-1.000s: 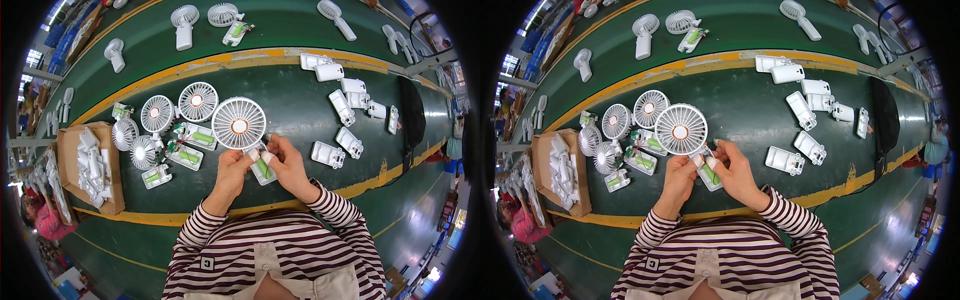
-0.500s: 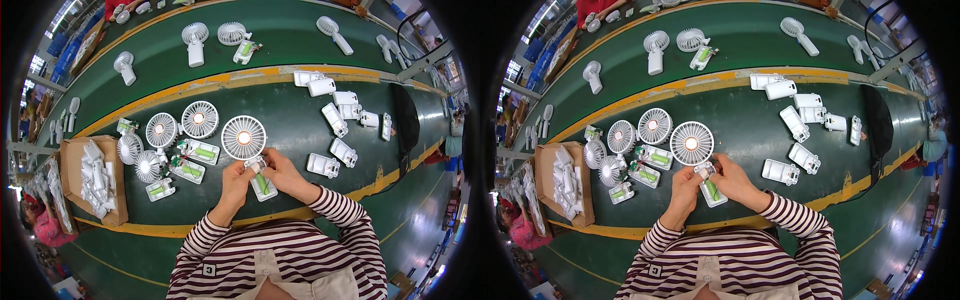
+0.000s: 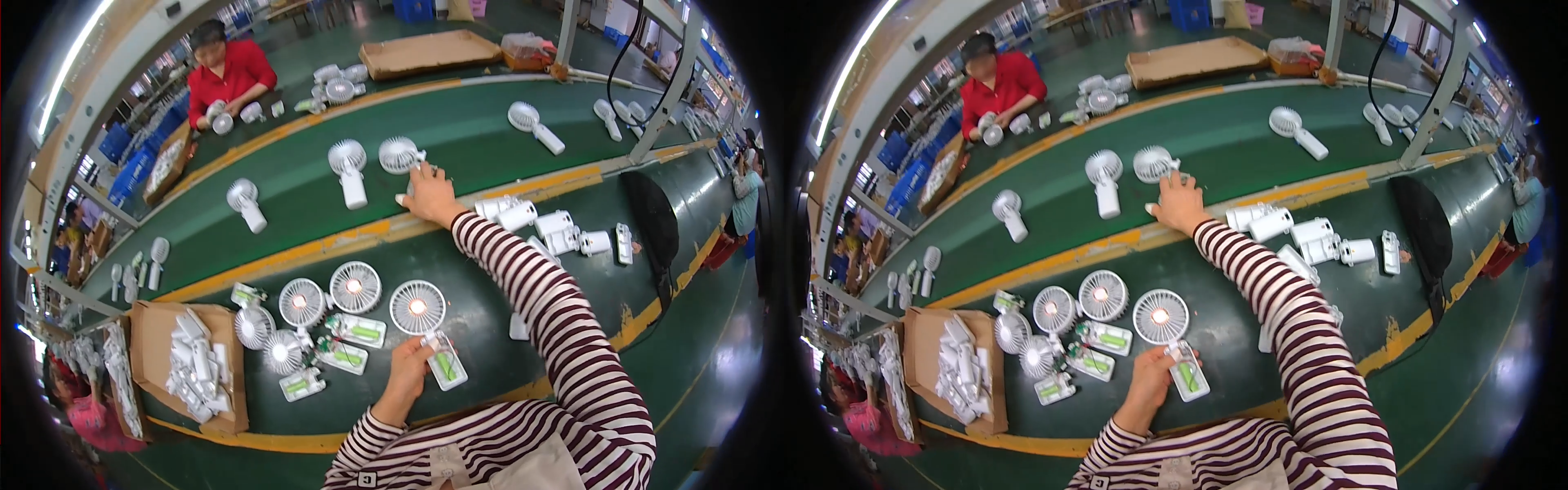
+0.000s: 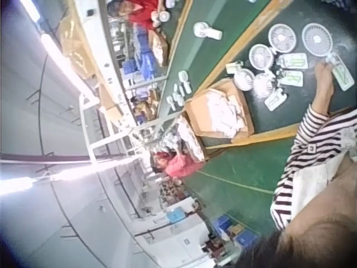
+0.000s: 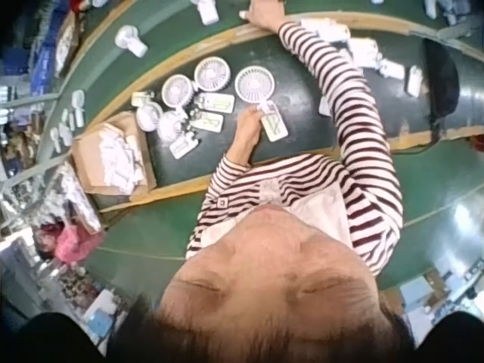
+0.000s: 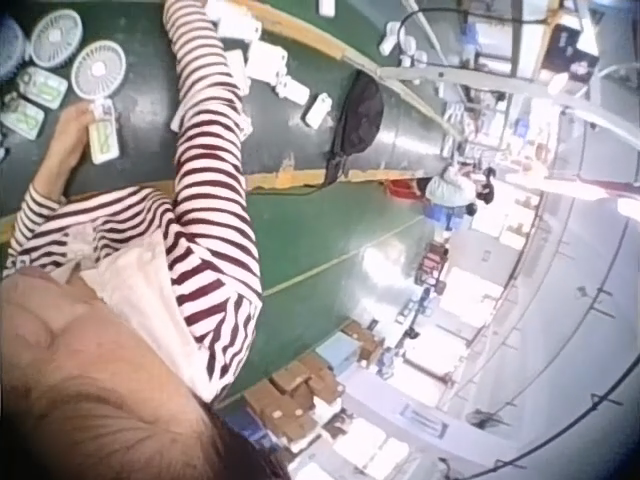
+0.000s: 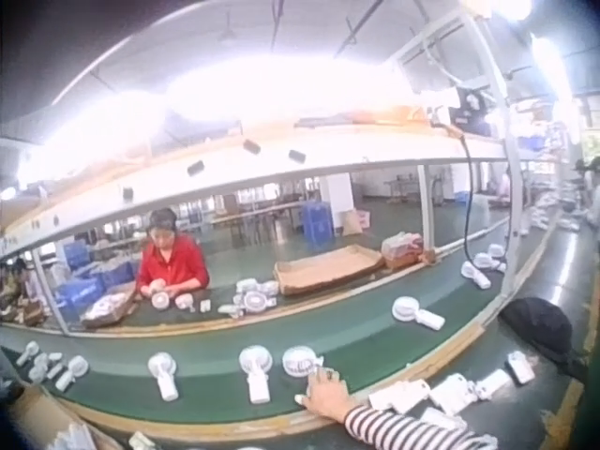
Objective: The person assembles portable handheld electric fans by hand, inserting the battery and circuit board into the handle casing, snapping the handle pieces together around the fan base, and placing the assembled fans onto the conveyor belt.
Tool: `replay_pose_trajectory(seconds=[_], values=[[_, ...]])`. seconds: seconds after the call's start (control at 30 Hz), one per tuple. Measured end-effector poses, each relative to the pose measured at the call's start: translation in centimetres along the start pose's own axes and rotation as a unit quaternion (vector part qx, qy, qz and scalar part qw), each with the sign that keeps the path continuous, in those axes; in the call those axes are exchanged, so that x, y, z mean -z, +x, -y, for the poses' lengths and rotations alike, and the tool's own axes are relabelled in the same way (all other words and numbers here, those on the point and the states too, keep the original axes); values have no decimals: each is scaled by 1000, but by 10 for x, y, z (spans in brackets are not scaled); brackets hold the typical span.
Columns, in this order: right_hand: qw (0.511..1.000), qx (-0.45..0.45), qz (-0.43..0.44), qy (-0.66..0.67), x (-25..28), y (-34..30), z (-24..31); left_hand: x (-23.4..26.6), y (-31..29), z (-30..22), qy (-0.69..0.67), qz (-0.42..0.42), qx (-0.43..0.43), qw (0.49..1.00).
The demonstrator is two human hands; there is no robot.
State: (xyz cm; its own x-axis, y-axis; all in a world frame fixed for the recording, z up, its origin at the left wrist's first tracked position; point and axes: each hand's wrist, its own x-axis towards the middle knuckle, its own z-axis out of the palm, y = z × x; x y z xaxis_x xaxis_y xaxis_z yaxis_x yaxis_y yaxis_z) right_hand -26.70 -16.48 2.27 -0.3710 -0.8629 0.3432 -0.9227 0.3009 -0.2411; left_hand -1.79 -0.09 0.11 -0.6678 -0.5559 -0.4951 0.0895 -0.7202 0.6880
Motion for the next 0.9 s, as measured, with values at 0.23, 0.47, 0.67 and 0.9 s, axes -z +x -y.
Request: replay_pose_trajectory(seconds=[0.23, 0.47, 0.67, 0.9], values=[[997, 27, -32, -67, -24, 14, 9, 13, -3, 1, 10, 4, -5, 1000], [901, -135, -2, 413, 15, -22, 59, 11, -2, -3, 15, 17, -6, 1000], [875, 114, 39, 468, 66, -113, 148, 3, -3, 0, 19, -19, -9, 1000], [869, 262, 216, 359, 66, -191, 199, 36, 22, 11, -165, 85, 88, 979]])
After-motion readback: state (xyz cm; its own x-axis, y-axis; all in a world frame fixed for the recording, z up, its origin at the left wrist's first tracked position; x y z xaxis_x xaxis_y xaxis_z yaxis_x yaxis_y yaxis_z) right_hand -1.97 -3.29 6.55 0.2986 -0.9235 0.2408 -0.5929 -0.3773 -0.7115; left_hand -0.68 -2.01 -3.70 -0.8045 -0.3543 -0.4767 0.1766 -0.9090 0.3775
